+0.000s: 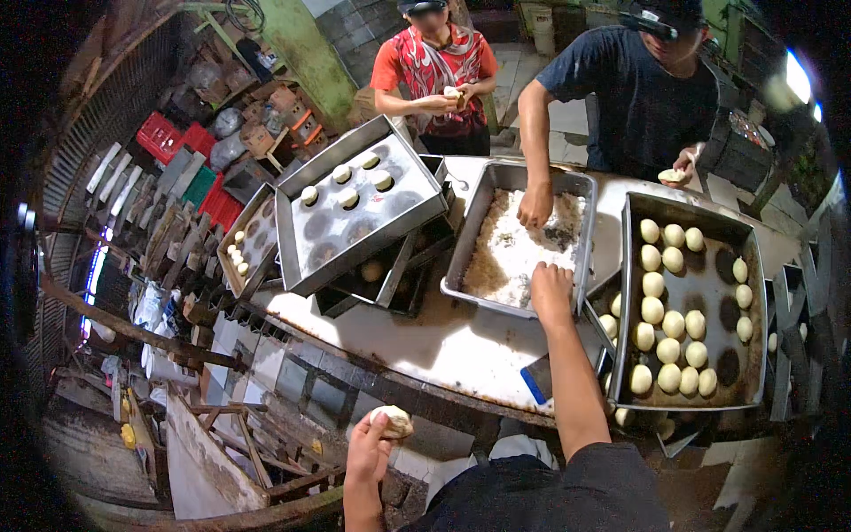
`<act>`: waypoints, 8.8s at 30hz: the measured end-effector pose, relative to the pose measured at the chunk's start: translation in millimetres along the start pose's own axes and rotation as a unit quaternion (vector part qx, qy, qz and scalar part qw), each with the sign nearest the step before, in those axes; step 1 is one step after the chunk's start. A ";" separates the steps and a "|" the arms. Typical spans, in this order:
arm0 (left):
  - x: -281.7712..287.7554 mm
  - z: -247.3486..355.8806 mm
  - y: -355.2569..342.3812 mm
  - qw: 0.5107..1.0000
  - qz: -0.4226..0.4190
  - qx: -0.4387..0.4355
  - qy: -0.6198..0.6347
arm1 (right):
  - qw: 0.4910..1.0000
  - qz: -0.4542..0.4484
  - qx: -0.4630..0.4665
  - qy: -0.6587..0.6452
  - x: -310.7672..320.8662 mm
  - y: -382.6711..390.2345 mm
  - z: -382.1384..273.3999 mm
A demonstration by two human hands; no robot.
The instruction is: Filling dough balls with a white substance and arranging them on metal baking trays.
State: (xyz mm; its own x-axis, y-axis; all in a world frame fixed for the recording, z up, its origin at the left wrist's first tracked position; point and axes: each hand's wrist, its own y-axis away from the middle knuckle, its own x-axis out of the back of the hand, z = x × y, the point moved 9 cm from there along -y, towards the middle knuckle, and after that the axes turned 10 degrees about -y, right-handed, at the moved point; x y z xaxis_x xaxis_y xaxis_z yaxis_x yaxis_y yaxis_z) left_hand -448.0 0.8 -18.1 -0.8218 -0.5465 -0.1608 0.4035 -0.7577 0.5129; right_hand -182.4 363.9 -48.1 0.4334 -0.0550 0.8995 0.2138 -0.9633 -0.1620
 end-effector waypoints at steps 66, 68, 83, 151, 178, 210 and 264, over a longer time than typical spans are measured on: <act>-144.9 65.2 -93.8 0.963 -0.225 -0.051 0.136 | 0.882 -0.022 0.229 -0.412 107.3 125.3 -155.4; -145.4 49.8 -60.0 0.952 -0.258 -0.046 0.157 | 0.905 -0.018 0.330 -0.269 111.9 186.9 -194.6; -117.9 -104.6 195.3 0.962 -0.271 -0.018 -0.008 | 0.914 -0.007 0.131 -0.385 184.3 447.8 -123.9; -591.7 -73.8 310.8 0.623 -0.550 -0.422 -0.361 | 0.793 0.213 -0.052 -0.568 399.0 400.5 275.3; -834.8 -177.1 645.9 0.447 -0.273 -0.796 -0.304 | 0.444 -0.004 0.082 -0.892 615.6 568.2 504.6; -661.9 -219.0 410.4 0.642 -0.610 -0.133 -0.446 | 0.946 0.104 0.229 -0.204 785.1 445.4 479.2; -366.4 -883.2 693.9 0.856 0.475 0.098 0.182 | 0.533 -0.750 0.214 -0.328 112.9 814.6 176.4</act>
State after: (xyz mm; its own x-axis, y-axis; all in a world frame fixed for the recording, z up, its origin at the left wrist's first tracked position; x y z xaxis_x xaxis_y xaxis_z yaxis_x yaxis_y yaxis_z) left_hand 488.3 -639.7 -348.1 0.0327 -0.9843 0.1735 0.7157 0.1442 0.6834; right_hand 195.2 -380.6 -150.1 -0.3237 0.9318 -0.1644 0.8699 0.3614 0.3357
